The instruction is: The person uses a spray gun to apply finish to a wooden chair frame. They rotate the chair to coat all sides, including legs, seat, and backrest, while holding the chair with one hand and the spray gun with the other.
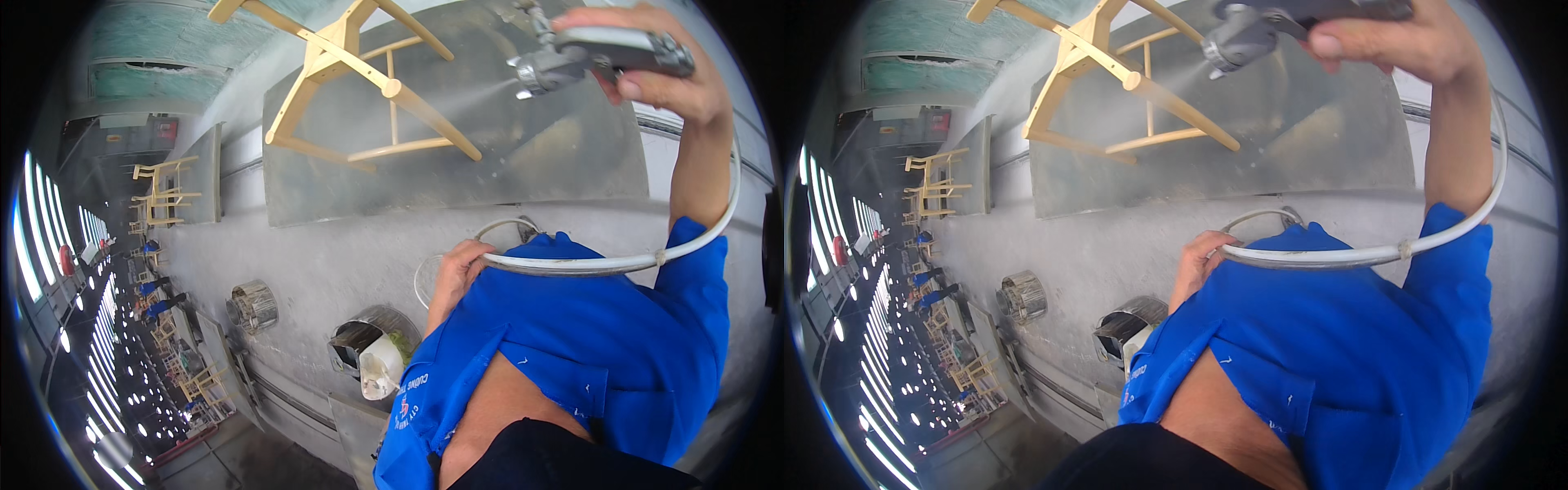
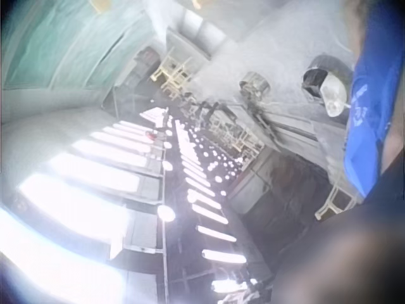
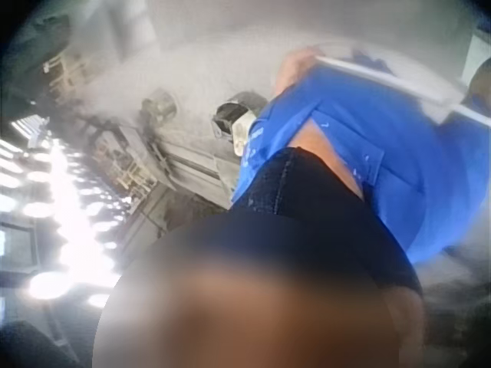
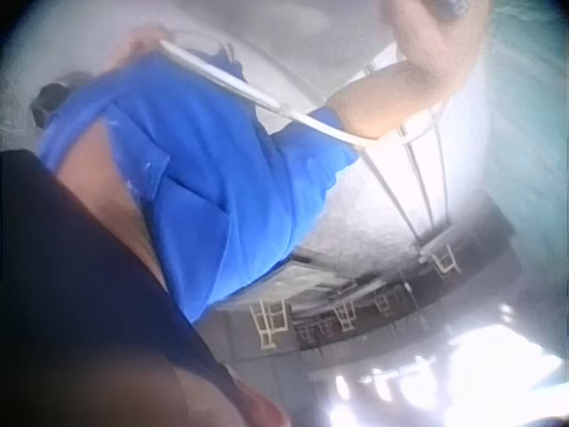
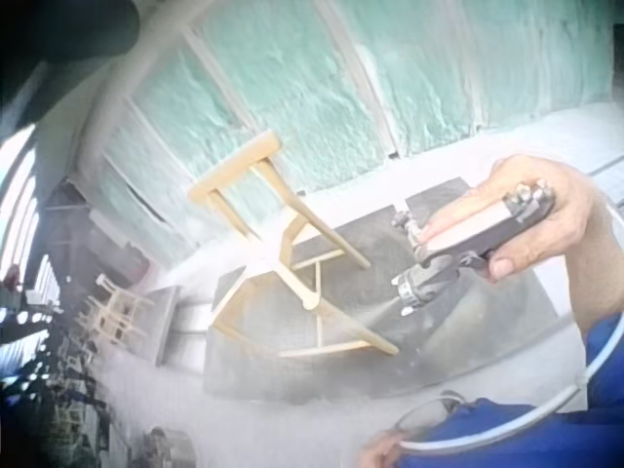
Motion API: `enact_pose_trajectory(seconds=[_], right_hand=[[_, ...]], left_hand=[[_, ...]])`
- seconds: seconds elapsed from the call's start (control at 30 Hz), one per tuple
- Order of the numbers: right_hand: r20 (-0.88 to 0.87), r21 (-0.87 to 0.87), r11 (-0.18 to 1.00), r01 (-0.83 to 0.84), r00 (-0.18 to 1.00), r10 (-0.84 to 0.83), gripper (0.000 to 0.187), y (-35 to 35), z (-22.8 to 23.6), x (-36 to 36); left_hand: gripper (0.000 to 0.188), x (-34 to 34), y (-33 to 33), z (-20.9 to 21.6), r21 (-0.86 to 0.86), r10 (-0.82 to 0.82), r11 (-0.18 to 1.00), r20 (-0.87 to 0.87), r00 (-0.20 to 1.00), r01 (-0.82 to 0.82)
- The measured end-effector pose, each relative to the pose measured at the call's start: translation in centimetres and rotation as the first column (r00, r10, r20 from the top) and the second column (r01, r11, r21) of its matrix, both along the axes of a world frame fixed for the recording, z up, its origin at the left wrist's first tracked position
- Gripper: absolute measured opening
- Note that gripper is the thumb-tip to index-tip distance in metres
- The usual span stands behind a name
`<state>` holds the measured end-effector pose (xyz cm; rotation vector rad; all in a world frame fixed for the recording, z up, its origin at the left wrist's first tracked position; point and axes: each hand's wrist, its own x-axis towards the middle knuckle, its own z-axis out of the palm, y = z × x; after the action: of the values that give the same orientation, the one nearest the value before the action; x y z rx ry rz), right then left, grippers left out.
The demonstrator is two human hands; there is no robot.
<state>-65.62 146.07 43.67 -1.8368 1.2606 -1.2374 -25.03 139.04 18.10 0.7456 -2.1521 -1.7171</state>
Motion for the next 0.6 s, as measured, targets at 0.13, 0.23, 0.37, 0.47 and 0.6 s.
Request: enact_pose_trajectory(seconds=[0.13, 0.23, 0.37, 0.47, 0.6], right_hand=[[0.4, 0.109, 0.962, 0.252, 0.875, -0.274, 0.056, 3.5, -5.7, -1.6], [0.542, 0.296, 0.884, 0.363, 0.698, -0.468, 0.045, 3.2, -11.2, -2.9], [0.465, 0.495, 0.753, 0.433, 0.6, -0.651, 0.033, 2.1, -19.6, -1.6], [0.314, 0.65, 0.579, 0.493, 0.519, -0.795, 0.044, 1.2, -24.3, 0.0], [0.247, 0.694, 0.5, 0.518, 0.481, -0.841, 0.036, -0.2, -26.9, 0.5]], left_hand=[[0.026, -0.6, 0.3, 0.4, 0.007, -0.007, 1.0, 0.048, 0.999, 0.006], [0.028, -0.6, 0.1, 1.3, -0.099, -0.025, 0.995, 0.08, 0.996, 0.033], [0.029, -0.6, 0.0, 1.9, -0.151, 0.011, 0.988, 0.101, 0.995, 0.004], [0.029, -0.5, 0.0, 2.3, -0.141, 0.049, 0.989, 0.113, 0.992, -0.033], [0.03, 0.0, -0.1, 4.0, -0.243, 0.063, 0.97, 0.216, 0.974, -0.009]])
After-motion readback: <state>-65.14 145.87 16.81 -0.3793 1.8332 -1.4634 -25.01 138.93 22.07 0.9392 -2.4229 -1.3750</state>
